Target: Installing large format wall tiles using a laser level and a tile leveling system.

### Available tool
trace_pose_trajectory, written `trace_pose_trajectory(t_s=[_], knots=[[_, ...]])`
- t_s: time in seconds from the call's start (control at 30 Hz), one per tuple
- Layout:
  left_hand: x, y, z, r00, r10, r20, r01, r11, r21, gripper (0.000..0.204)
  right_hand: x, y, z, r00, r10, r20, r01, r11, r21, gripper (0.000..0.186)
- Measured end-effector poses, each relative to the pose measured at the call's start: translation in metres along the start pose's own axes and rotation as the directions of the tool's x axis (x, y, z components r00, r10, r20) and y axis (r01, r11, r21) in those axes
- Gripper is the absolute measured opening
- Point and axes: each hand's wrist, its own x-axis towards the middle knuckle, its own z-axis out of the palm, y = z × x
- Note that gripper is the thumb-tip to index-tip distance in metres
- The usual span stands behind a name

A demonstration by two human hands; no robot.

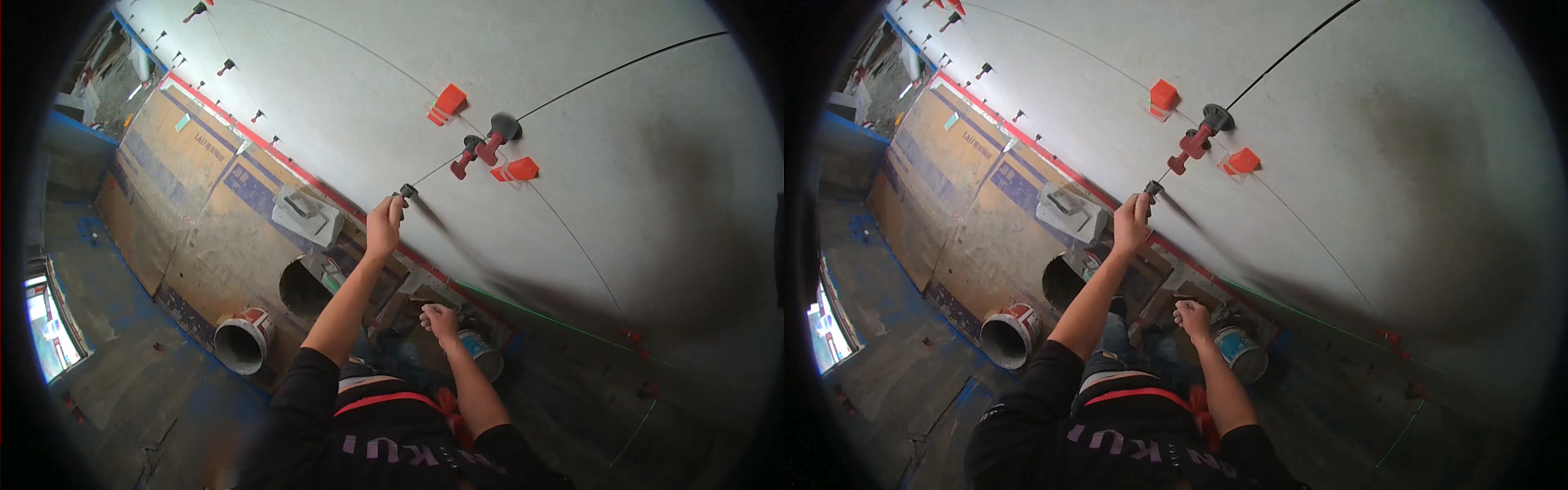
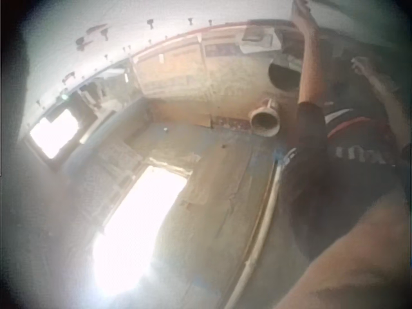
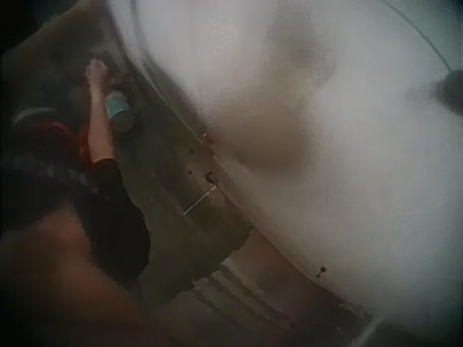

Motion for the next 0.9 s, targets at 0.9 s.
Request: trace_pose_trajectory(t_s=[0.9], knots=[[-0.209,0.062,0.037,0.842,-0.015,0.540,0.258,0.889,-0.378,0.039,-0.146,-0.186,-0.069,0.662,-0.746,-0.064,0.749,0.656,0.098,0.030]])
